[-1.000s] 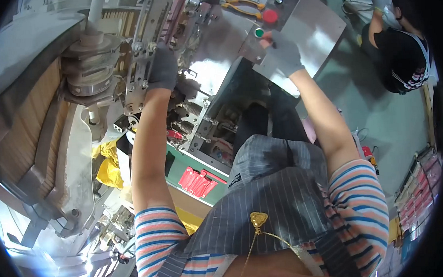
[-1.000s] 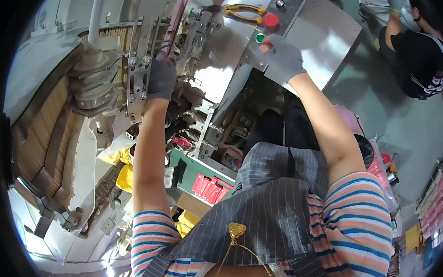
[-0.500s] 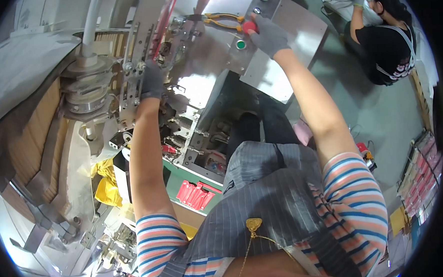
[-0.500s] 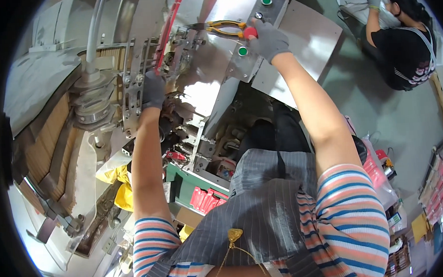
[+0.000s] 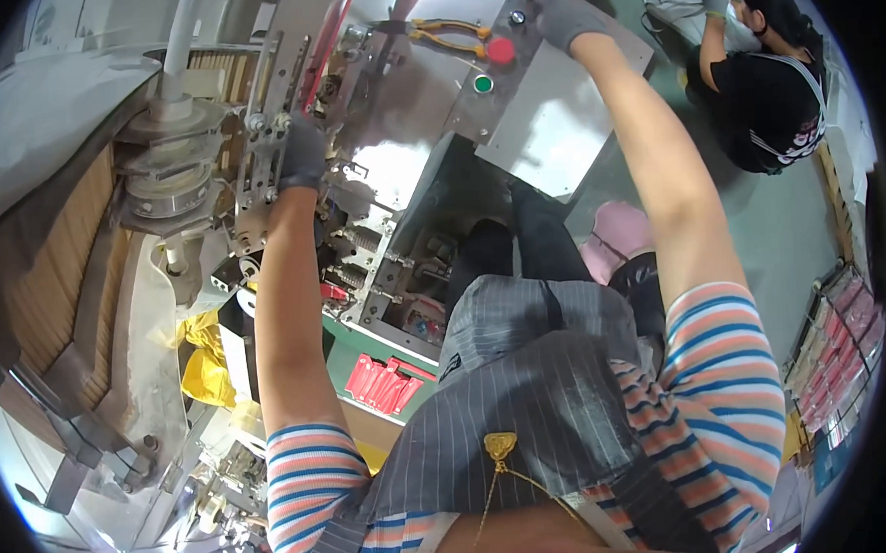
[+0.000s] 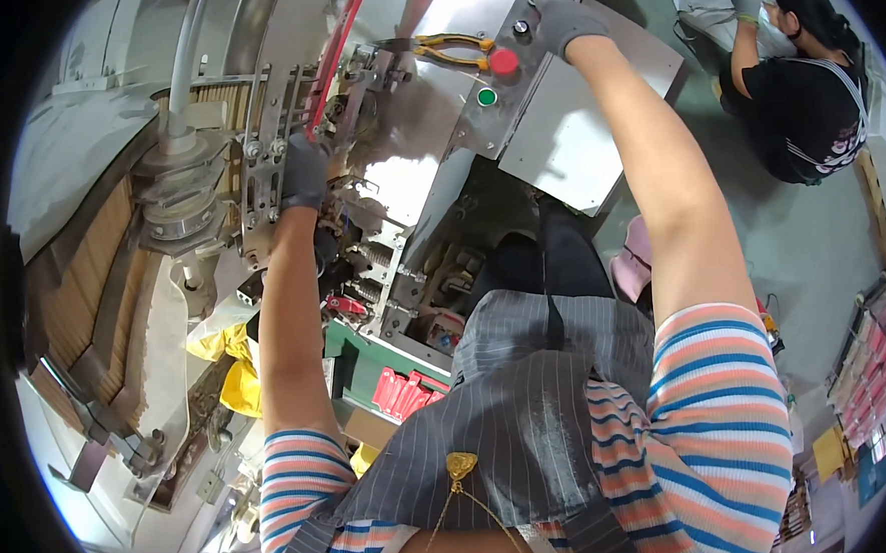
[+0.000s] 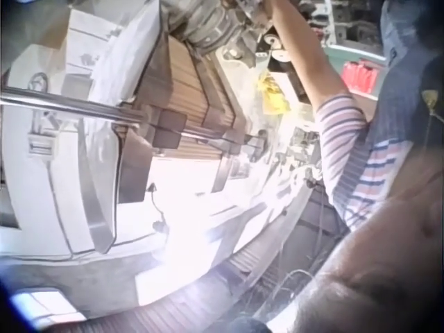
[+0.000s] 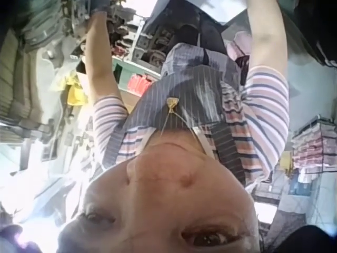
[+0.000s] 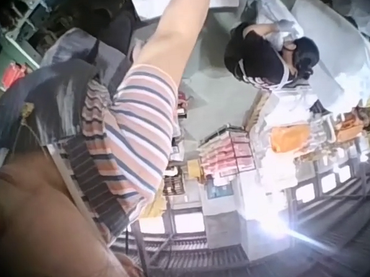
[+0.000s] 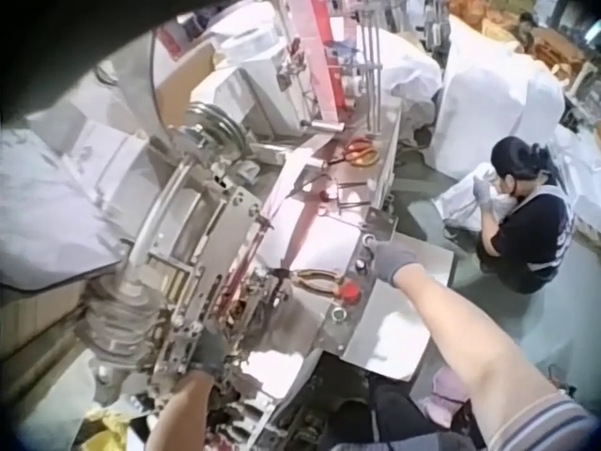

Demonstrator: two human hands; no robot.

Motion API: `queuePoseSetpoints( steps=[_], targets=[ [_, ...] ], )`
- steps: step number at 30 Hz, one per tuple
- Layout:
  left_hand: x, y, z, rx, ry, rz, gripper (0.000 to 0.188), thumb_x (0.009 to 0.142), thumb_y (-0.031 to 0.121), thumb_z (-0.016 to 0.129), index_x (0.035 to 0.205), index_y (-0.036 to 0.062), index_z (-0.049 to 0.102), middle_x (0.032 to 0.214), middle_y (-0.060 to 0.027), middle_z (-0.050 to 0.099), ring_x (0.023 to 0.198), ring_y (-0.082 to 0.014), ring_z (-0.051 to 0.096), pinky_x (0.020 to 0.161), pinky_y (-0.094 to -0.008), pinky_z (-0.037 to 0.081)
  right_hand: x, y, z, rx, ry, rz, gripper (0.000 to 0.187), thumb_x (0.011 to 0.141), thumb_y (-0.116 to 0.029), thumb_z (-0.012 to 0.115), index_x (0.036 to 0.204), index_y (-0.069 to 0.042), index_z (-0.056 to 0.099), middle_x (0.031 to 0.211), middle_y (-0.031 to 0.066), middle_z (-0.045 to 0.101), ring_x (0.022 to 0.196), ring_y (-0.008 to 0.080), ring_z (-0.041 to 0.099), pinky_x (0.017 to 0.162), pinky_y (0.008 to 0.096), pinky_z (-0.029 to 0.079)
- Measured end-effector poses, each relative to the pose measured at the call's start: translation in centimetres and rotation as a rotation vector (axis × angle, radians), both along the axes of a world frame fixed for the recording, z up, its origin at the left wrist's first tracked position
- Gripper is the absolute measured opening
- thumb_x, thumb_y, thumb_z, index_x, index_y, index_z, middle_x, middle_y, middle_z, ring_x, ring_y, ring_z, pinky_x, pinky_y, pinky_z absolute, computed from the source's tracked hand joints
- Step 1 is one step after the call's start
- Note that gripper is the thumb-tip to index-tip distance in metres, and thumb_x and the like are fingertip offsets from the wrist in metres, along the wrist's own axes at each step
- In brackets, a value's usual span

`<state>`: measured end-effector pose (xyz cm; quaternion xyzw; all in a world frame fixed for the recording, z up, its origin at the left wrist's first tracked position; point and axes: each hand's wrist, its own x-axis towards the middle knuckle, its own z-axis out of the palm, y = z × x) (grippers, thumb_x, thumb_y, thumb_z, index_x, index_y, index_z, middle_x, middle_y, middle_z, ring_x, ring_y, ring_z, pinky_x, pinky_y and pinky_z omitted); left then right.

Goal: Packaging red plastic items into plastic sleeves and operating a processing machine.

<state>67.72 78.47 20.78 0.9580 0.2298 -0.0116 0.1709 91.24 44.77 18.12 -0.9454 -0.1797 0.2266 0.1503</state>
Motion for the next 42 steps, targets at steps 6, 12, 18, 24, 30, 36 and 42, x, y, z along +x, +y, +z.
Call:
queuePoseSetpoints(
  steps=[6, 12, 18, 24, 30, 36, 42],
  targets=[
    [-0.2, -0.5, 0.0, 0.012, -0.151, 0.009, 0.024, 0.08, 0.02, 0.055, 0.081, -0.0034, 0.052, 0.072, -0.0275, 0.055, 0.072, -0.0456, 0.054, 0.059, -0.0484, 0.042, 0.7, 0.8, -0.1, -0.197, 0.046, 0.072, 0.042, 0.084, -0.02, 0.041, 0.125, -0.016, 0.047, 0.099, 0.0211, 0.06, 0.092, 0.0361, 0.059, 0.08, 0.0425, 0.046],
    [1.4, -3.4, 3.3, -0.152, -0.066, 0.151, 0.028, 0.08, 0.023, 0.054, 0.09, -0.0037, 0.051, 0.079, -0.0293, 0.057, 0.078, -0.0462, 0.054, 0.063, -0.0486, 0.043, 0.6, 0.2, -1.5, -0.123, 0.056, 0.042, 0.046, 0.081, -0.019, 0.043, 0.126, -0.014, 0.046, 0.098, 0.0216, 0.061, 0.091, 0.0369, 0.059, 0.08, 0.0429, 0.046],
    [0.3, 0.3, 0.0, -0.065, 0.096, 0.121, 0.025, 0.082, 0.018, 0.048, 0.097, -0.002, 0.052, 0.082, -0.0292, 0.057, 0.08, -0.0468, 0.054, 0.067, -0.048, 0.043, 0.8, 0.6, -0.8, -0.147, 0.059, 0.057, 0.051, 0.077, -0.023, 0.049, 0.127, -0.014, 0.045, 0.098, 0.0221, 0.06, 0.091, 0.0376, 0.059, 0.08, 0.0425, 0.046],
    [0.9, -1.6, 1.3, -0.037, 0.069, 0.096, 0.022, 0.082, 0.015, 0.048, 0.097, -0.001, 0.052, 0.082, -0.0275, 0.058, 0.08, -0.0455, 0.056, 0.068, -0.0474, 0.044, 0.2, 0.4, 0.6, -0.206, 0.097, 0.087, 0.043, 0.084, -0.02, 0.041, 0.125, -0.008, 0.044, 0.107, 0.0187, 0.059, 0.097, 0.0344, 0.058, 0.081, 0.0413, 0.046],
    [0.5, -0.7, 0.4, -0.001, 0.063, 0.141, 0.019, 0.082, 0.017, 0.051, 0.09, -0.0011, 0.052, 0.077, -0.0264, 0.058, 0.077, -0.0438, 0.057, 0.063, -0.0481, 0.043, 0.4, 0.8, -0.3, -0.177, 0.086, 0.062, 0.058, 0.077, -0.021, 0.05, 0.133, -0.015, 0.037, 0.103, 0.0219, 0.059, 0.096, 0.0365, 0.057, 0.084, 0.041, 0.045],
    [-0.1, 0.5, -1.7, 0.118, 0.108, 0.005, 0.015, 0.08, 0.011, 0.049, 0.09, 0.0001, 0.051, 0.075, -0.027, 0.057, 0.077, -0.0449, 0.055, 0.061, -0.0477, 0.043, 0.8, 0.8, -0.3, -0.183, 0.104, 0.075, 0.056, 0.076, -0.021, 0.05, 0.13, -0.01, 0.04, 0.104, 0.0222, 0.059, 0.097, 0.0366, 0.057, 0.085, 0.0414, 0.044],
    [-0.1, 0.0, -2.8, 0.374, 0.08, 0.081, 0.023, 0.082, 0.018, 0.048, 0.087, 0.0033, 0.065, 0.085, -0.0187, 0.063, 0.08, -0.0316, 0.061, 0.069, -0.0405, 0.047, 0.8, 1.0, -0.3, -0.154, 0.063, 0.091, 0.057, 0.074, -0.021, 0.051, 0.129, -0.009, 0.042, 0.1, 0.0233, 0.06, 0.094, 0.0365, 0.059, 0.084, 0.0411, 0.044]
  ],
)
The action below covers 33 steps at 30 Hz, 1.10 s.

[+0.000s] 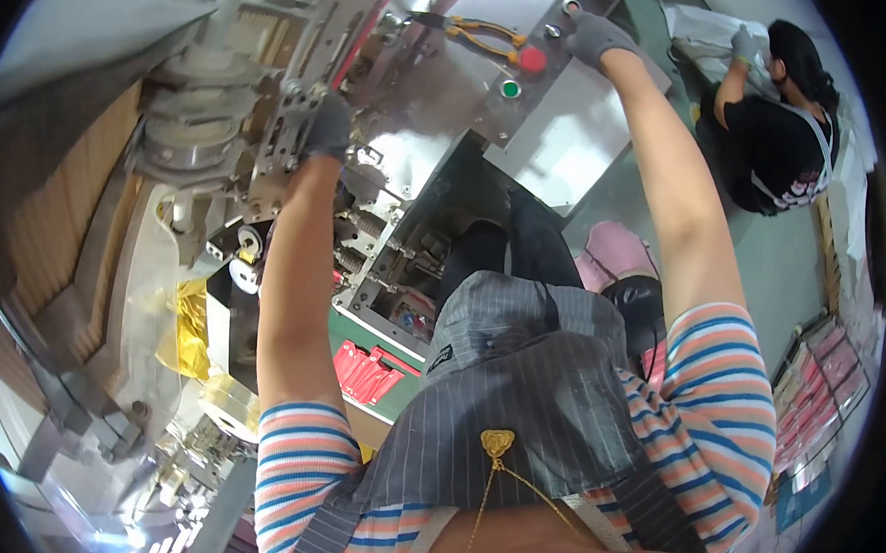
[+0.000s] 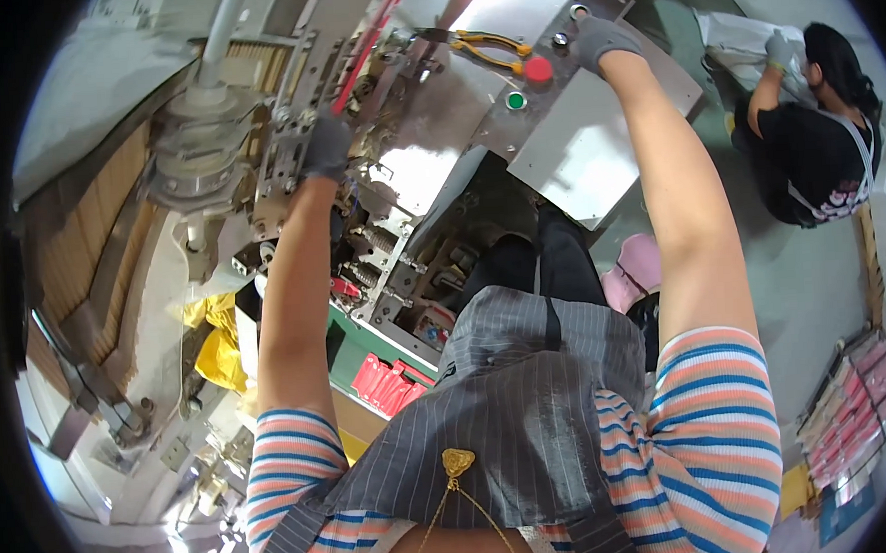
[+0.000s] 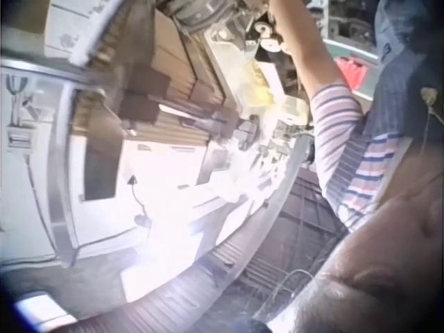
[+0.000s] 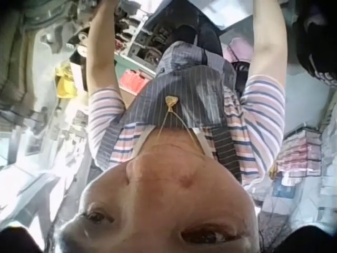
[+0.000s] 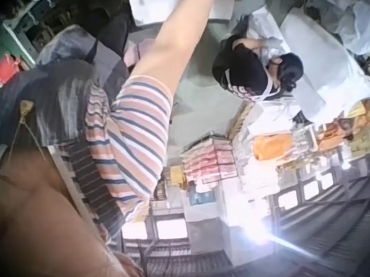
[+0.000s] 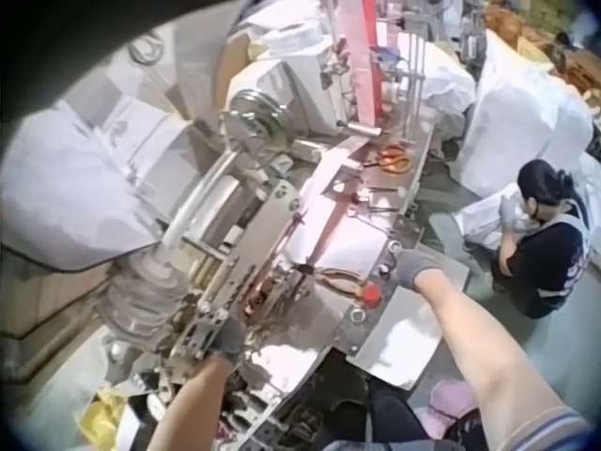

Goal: Packaging red plastic items into plastic sleeves and operating a processing machine.

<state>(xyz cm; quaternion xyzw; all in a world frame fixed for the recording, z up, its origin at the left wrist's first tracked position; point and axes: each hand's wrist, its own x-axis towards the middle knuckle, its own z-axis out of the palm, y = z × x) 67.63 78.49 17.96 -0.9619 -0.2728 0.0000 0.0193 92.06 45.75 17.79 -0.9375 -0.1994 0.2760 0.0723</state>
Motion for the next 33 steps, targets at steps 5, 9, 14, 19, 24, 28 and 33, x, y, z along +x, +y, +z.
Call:
queuePoseSetpoints(
  steps=[5, 9, 14, 19, 24, 28, 33],
  targets=[
    [0.5, -1.4, 2.5, 0.085, -0.084, -0.041, 0.023, 0.082, 0.017, 0.045, 0.082, 0.0027, 0.064, 0.089, -0.0215, 0.06, 0.084, -0.0337, 0.058, 0.072, -0.042, 0.044, 0.5, 0.4, -0.5, 0.029, 0.049, 0.009, 0.059, 0.074, -0.014, 0.05, 0.132, -0.01, 0.039, 0.088, 0.0215, 0.062, 0.072, 0.0283, 0.063, 0.067, 0.0367, 0.048],
    [2.6, -3.7, 5.4, -0.042, -0.016, 0.05, 0.025, 0.081, 0.02, 0.045, 0.095, 0.0029, 0.057, 0.089, -0.0175, 0.06, 0.081, -0.0342, 0.057, 0.072, -0.0443, 0.044, 1.2, -1.7, -3.8, 0.169, 0.065, -0.042, 0.061, 0.075, -0.008, 0.047, 0.134, -0.012, 0.035, 0.075, 0.017, 0.06, 0.058, 0.0221, 0.059, 0.055, 0.0334, 0.048],
    [2.3, -5.1, 7.1, -0.343, -0.651, 0.115, 0.027, 0.082, 0.023, 0.046, 0.095, 0.001, 0.056, 0.085, -0.0216, 0.059, 0.075, -0.0336, 0.059, 0.071, -0.0437, 0.046, 0.9, -0.3, -1.4, 0.138, 0.221, -0.088, 0.057, 0.075, -0.006, 0.044, 0.132, -0.01, 0.036, 0.061, 0.0158, 0.057, 0.046, 0.0214, 0.057, 0.043, 0.0334, 0.046],
    [1.5, -4.3, 4.4, -0.039, 0.067, -0.134, 0.032, 0.081, 0.029, 0.054, 0.097, 0.0016, 0.054, 0.085, -0.0193, 0.06, 0.075, -0.0337, 0.058, 0.075, -0.0415, 0.046, 1.3, 0.1, -1.8, 0.13, 0.288, -0.119, 0.054, 0.076, -0.006, 0.042, 0.13, -0.01, 0.035, 0.059, 0.0148, 0.057, 0.045, 0.0236, 0.059, 0.039, 0.0339, 0.047],
    [0.8, -7.9, 5.7, -0.618, -0.838, 0.266, 0.027, 0.077, 0.019, 0.061, 0.098, 0.0039, 0.053, 0.093, -0.0174, 0.058, 0.083, -0.0318, 0.055, 0.076, -0.041, 0.045, 1.4, -0.2, -1.8, 0.068, 0.328, -0.132, 0.052, 0.079, -0.009, 0.04, 0.13, -0.014, 0.035, 0.06, 0.0146, 0.058, 0.045, 0.0234, 0.059, 0.038, 0.0342, 0.045],
    [-1.4, -5.5, 3.3, -0.17, -0.38, -0.054, 0.053, 0.082, 0.046, 0.047, 0.12, 0.0091, 0.051, 0.101, -0.0127, 0.057, 0.09, -0.0295, 0.056, 0.084, -0.0378, 0.041, 0.1, 1.4, 0.9, 0.0, 0.311, -0.098, 0.047, 0.08, -0.013, 0.038, 0.127, -0.017, 0.037, 0.061, 0.0144, 0.059, 0.045, 0.022, 0.058, 0.037, 0.0339, 0.042],
    [1.3, -2.2, 1.4, 0.498, 0.384, -0.444, 0.024, 0.078, 0.024, 0.048, 0.079, 0.0058, 0.064, 0.07, -0.0082, 0.062, 0.069, -0.0295, 0.059, 0.069, -0.0414, 0.047, 1.9, -0.5, -1.6, -0.007, 0.335, -0.104, 0.043, 0.082, -0.017, 0.041, 0.125, -0.018, 0.037, 0.06, 0.0117, 0.058, 0.045, 0.0205, 0.056, 0.037, 0.0325, 0.04]
  ],
)
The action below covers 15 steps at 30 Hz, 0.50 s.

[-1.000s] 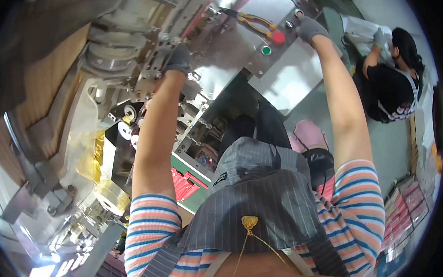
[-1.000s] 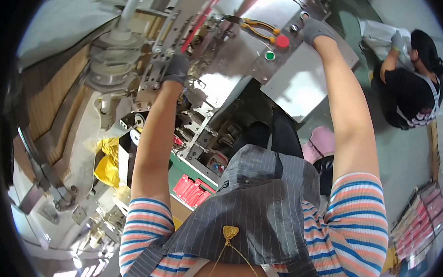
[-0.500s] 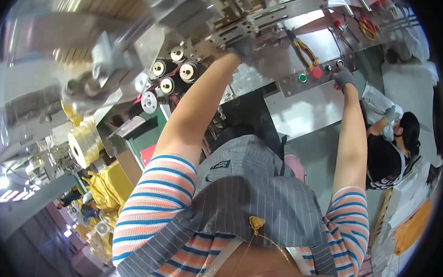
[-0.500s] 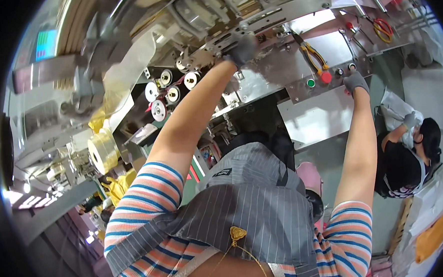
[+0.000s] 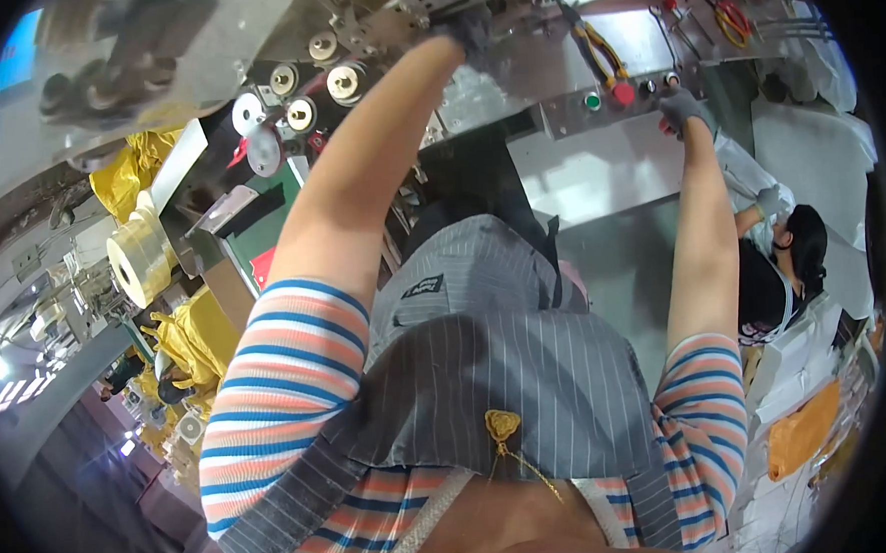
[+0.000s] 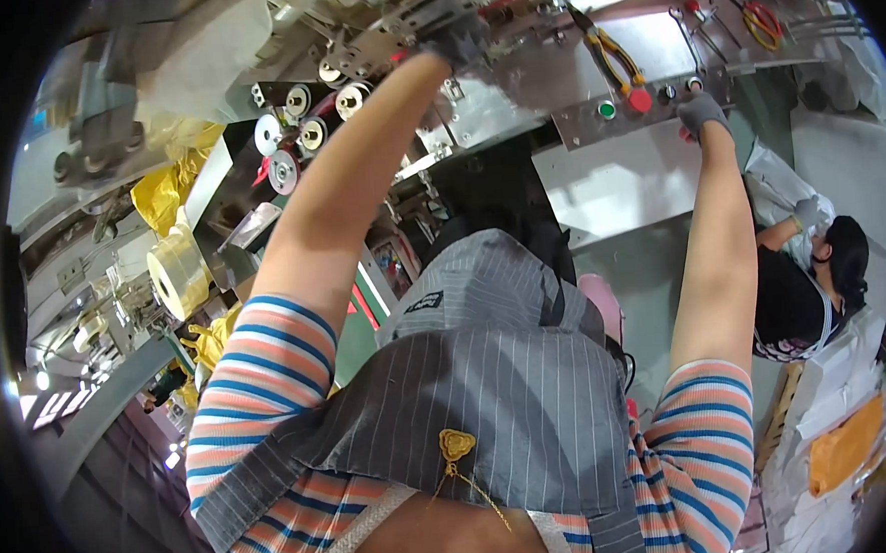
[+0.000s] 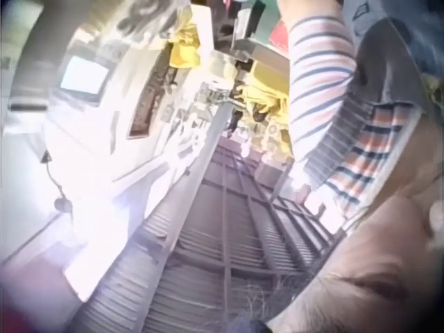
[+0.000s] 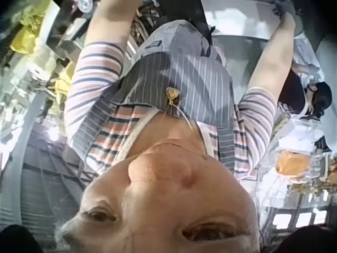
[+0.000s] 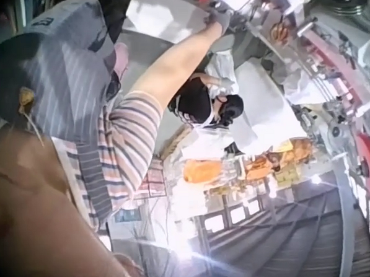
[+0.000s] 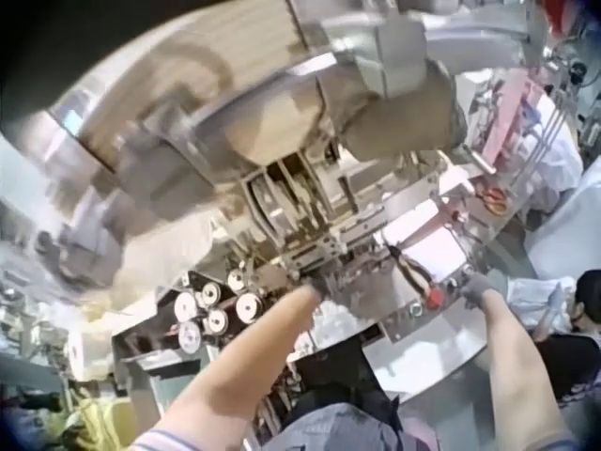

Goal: Packaging red plastic items into plastic sleeves and operating a processing machine.

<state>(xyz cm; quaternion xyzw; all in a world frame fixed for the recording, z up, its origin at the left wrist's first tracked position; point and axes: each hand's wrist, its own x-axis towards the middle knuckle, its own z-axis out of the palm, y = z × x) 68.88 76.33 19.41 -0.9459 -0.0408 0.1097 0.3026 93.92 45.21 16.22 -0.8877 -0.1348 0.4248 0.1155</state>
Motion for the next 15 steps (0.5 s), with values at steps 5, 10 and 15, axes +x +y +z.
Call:
queuePoseSetpoints(
  steps=[5, 10, 15],
  targets=[
    [6.7, 4.0, -6.5, -0.092, -0.075, 0.036, 0.024, 0.078, 0.024, 0.048, 0.078, 0.0062, 0.064, 0.07, -0.0084, 0.062, 0.069, -0.0292, 0.059, 0.069, -0.0416, 0.047, -1.1, 1.8, 2.9, 0.002, 0.011, 0.051, 0.066, 0.079, -0.011, 0.044, 0.141, -0.015, 0.02, 0.065, 0.0142, 0.06, 0.051, 0.022, 0.06, 0.047, 0.0327, 0.049],
    [5.7, 1.9, -6.0, -0.195, -0.19, 0.041, 0.024, 0.079, 0.024, 0.047, 0.077, 0.0068, 0.064, 0.071, -0.0086, 0.062, 0.069, -0.0288, 0.059, 0.069, -0.0417, 0.047, -1.2, 0.5, 2.4, 0.007, 0.017, 0.035, 0.067, 0.08, -0.012, 0.044, 0.141, -0.017, 0.019, 0.064, 0.0139, 0.061, 0.051, 0.0212, 0.06, 0.048, 0.0326, 0.049],
    [4.2, 0.9, -4.3, -0.285, -0.322, 0.073, 0.024, 0.079, 0.024, 0.047, 0.076, 0.0074, 0.064, 0.071, -0.0088, 0.062, 0.069, -0.0283, 0.059, 0.068, -0.0419, 0.047, -0.5, 0.0, 0.7, 0.002, 0.025, 0.031, 0.066, 0.081, -0.015, 0.043, 0.142, -0.019, 0.017, 0.064, 0.0137, 0.061, 0.051, 0.0208, 0.06, 0.047, 0.0325, 0.048]
  ],
)
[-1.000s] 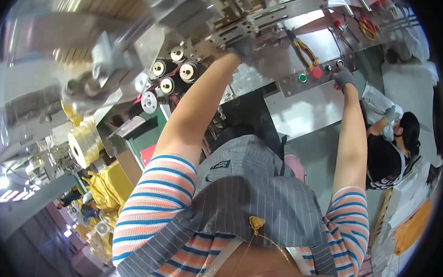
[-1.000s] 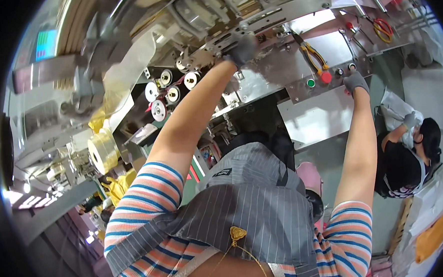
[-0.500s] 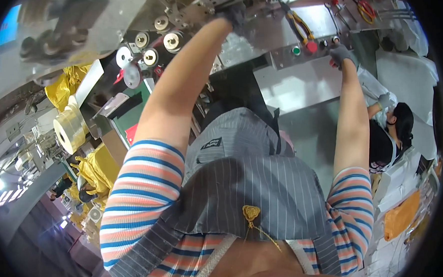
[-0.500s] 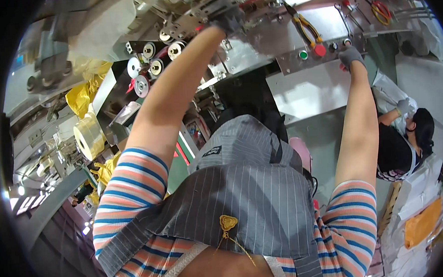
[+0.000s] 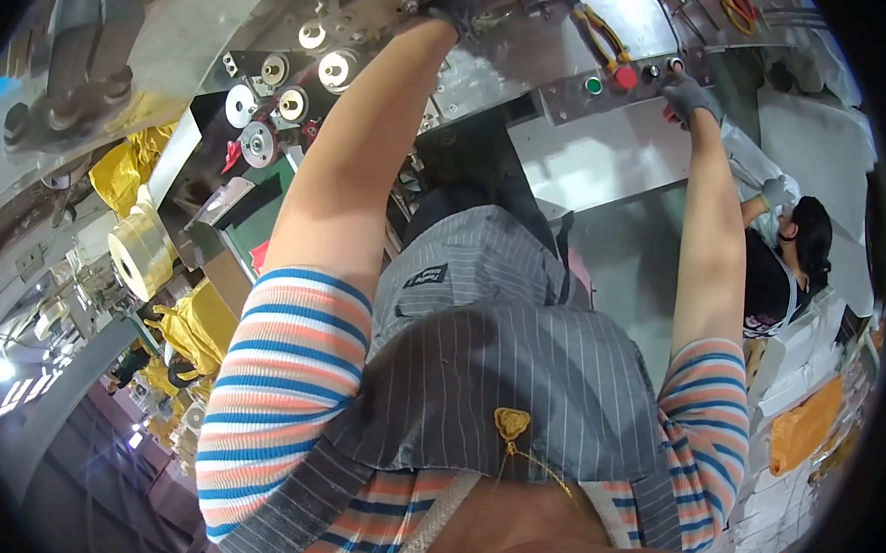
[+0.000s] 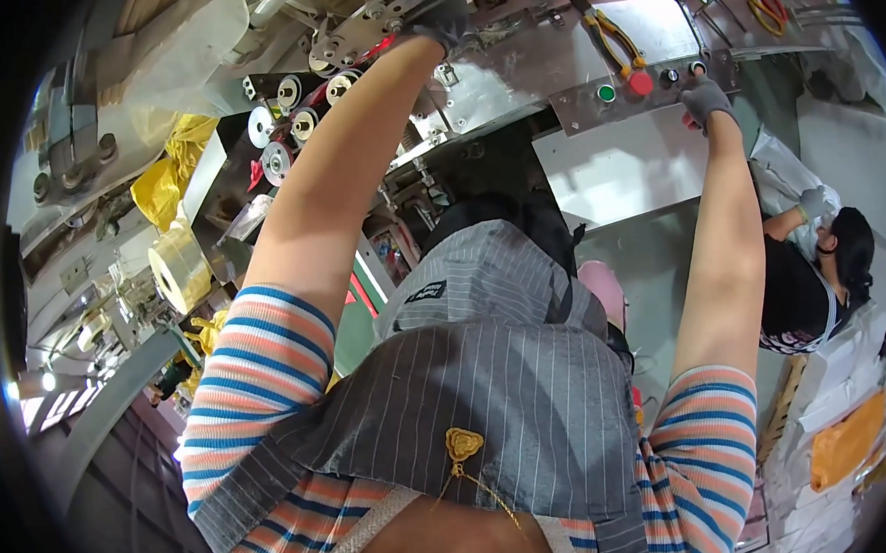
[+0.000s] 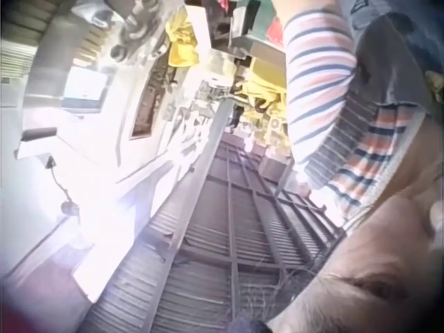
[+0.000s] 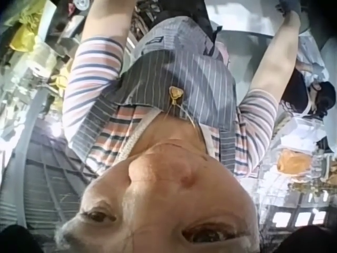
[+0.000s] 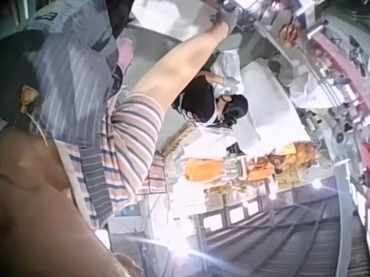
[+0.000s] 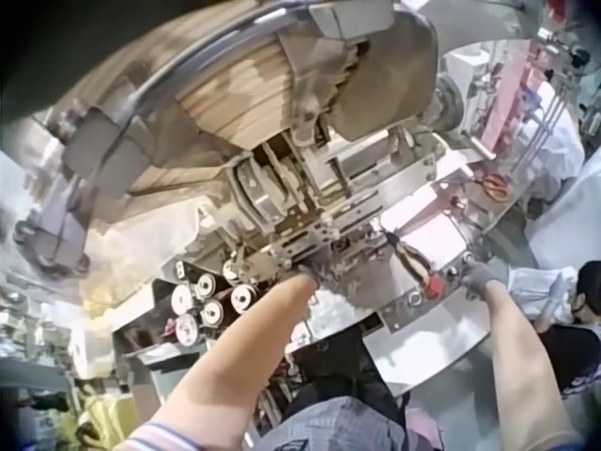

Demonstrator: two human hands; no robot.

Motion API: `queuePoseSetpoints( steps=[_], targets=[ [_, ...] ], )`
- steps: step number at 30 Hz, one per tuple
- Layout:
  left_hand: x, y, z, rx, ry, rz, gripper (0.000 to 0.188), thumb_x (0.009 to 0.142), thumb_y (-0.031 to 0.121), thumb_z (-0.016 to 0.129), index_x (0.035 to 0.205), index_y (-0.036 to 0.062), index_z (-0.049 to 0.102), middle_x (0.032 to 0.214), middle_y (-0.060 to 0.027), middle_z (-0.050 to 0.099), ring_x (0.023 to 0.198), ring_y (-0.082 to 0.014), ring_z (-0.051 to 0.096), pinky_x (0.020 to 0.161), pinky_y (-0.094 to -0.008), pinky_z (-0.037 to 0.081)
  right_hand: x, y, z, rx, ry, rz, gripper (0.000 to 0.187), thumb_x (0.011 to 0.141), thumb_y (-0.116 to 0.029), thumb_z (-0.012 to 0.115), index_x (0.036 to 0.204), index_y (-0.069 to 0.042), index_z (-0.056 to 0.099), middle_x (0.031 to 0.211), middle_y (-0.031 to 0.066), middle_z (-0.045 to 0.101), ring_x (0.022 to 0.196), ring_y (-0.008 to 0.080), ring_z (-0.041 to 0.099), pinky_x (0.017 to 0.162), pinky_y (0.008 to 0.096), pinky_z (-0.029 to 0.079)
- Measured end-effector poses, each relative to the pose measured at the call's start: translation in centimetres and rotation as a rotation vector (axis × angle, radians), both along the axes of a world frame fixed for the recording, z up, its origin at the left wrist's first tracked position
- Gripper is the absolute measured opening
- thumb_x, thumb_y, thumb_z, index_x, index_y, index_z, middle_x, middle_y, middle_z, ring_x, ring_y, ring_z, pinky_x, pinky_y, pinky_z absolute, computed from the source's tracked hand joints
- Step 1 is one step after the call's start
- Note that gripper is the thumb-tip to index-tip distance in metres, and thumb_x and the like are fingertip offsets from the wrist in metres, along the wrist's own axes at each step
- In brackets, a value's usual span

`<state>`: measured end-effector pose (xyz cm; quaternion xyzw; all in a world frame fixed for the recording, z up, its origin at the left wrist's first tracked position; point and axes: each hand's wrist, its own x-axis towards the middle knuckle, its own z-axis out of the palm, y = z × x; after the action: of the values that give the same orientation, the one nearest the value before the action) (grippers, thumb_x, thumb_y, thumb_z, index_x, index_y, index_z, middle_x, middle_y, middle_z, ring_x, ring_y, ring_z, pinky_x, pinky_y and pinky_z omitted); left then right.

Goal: Packaging red plastic items into plastic sleeves and operating a processing machine.

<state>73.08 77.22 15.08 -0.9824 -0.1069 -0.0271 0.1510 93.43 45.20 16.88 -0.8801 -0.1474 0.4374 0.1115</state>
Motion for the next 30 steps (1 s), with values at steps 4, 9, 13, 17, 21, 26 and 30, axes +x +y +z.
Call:
queuePoseSetpoints(
  steps=[4, 9, 13, 17, 21, 26, 30],
  targets=[
    [-0.5, -0.7, 0.7, -0.069, -0.105, 0.041, 0.024, 0.08, 0.023, 0.047, 0.076, 0.0078, 0.064, 0.071, -0.009, 0.062, 0.069, -0.028, 0.06, 0.068, -0.042, 0.047, 0.3, 0.1, -0.8, -0.012, -0.026, -0.01, 0.068, 0.082, -0.022, 0.049, 0.142, -0.025, 0.016, 0.058, 0.0103, 0.058, 0.044, 0.0179, 0.055, 0.037, 0.0309, 0.04],
    [-1.5, -1.4, 1.3, -0.168, -0.236, 0.067, 0.024, 0.081, 0.023, 0.046, 0.075, 0.0084, 0.064, 0.071, -0.0092, 0.062, 0.068, -0.0276, 0.06, 0.068, -0.0422, 0.047, 0.5, -0.2, -0.9, -0.009, -0.036, -0.005, 0.068, 0.082, -0.023, 0.049, 0.142, -0.025, 0.017, 0.057, 0.0089, 0.058, 0.043, 0.0173, 0.055, 0.037, 0.0306, 0.039],
    [-7.1, -3.6, 5.6, -0.238, -0.34, 0.093, 0.024, 0.081, 0.023, 0.046, 0.074, 0.0088, 0.064, 0.071, -0.0094, 0.062, 0.068, -0.0273, 0.06, 0.068, -0.0423, 0.047, 0.1, 0.4, -0.4, -0.012, -0.028, -0.004, 0.068, 0.082, -0.024, 0.049, 0.142, -0.028, 0.016, 0.056, 0.0078, 0.057, 0.043, 0.0164, 0.053, 0.038, 0.0303, 0.038],
    [-3.6, -3.7, 4.4, -0.3, -0.451, 0.113, 0.025, 0.082, 0.023, 0.045, 0.074, 0.0093, 0.064, 0.071, -0.0096, 0.062, 0.068, -0.027, 0.06, 0.067, -0.0425, 0.047, -0.5, 0.4, 1.1, -0.038, -0.025, -0.031, 0.067, 0.082, -0.024, 0.047, 0.141, -0.031, 0.015, 0.057, 0.0075, 0.057, 0.043, 0.0162, 0.053, 0.039, 0.0305, 0.037],
    [-3.9, -5.7, 8.9, -0.375, -0.464, 0.27, 0.025, 0.084, 0.021, 0.044, 0.079, 0.0093, 0.066, 0.08, -0.013, 0.062, 0.075, -0.0299, 0.06, 0.069, -0.0455, 0.047, -0.4, 0.5, 0.9, -0.067, 0.01, -0.02, 0.067, 0.083, -0.022, 0.045, 0.141, -0.03, 0.014, 0.058, 0.0078, 0.058, 0.045, 0.017, 0.055, 0.039, 0.0315, 0.039],
    [-4.3, -4.9, 6.8, 0.226, -0.291, 0.074, 0.023, 0.082, 0.023, 0.047, 0.082, 0.0072, 0.063, 0.089, -0.0182, 0.06, 0.08, -0.0364, 0.057, 0.065, -0.0526, 0.044, 0.0, 1.1, 0.7, -0.065, 0.002, 0.009, 0.065, 0.083, -0.022, 0.045, 0.141, -0.03, 0.016, 0.062, 0.0098, 0.06, 0.046, 0.018, 0.057, 0.039, 0.0328, 0.041],
    [-4.0, -5.7, 7.9, -0.619, -0.543, 0.407, 0.02, 0.076, 0.026, 0.054, 0.082, 0.0085, 0.062, 0.088, -0.015, 0.063, 0.081, -0.0325, 0.06, 0.069, -0.0464, 0.046, 0.4, 0.8, -0.1, -0.122, -0.008, 0.023, 0.064, 0.083, -0.02, 0.043, 0.14, -0.029, 0.017, 0.063, 0.0096, 0.06, 0.048, 0.0191, 0.058, 0.04, 0.0338, 0.041]
  ],
)
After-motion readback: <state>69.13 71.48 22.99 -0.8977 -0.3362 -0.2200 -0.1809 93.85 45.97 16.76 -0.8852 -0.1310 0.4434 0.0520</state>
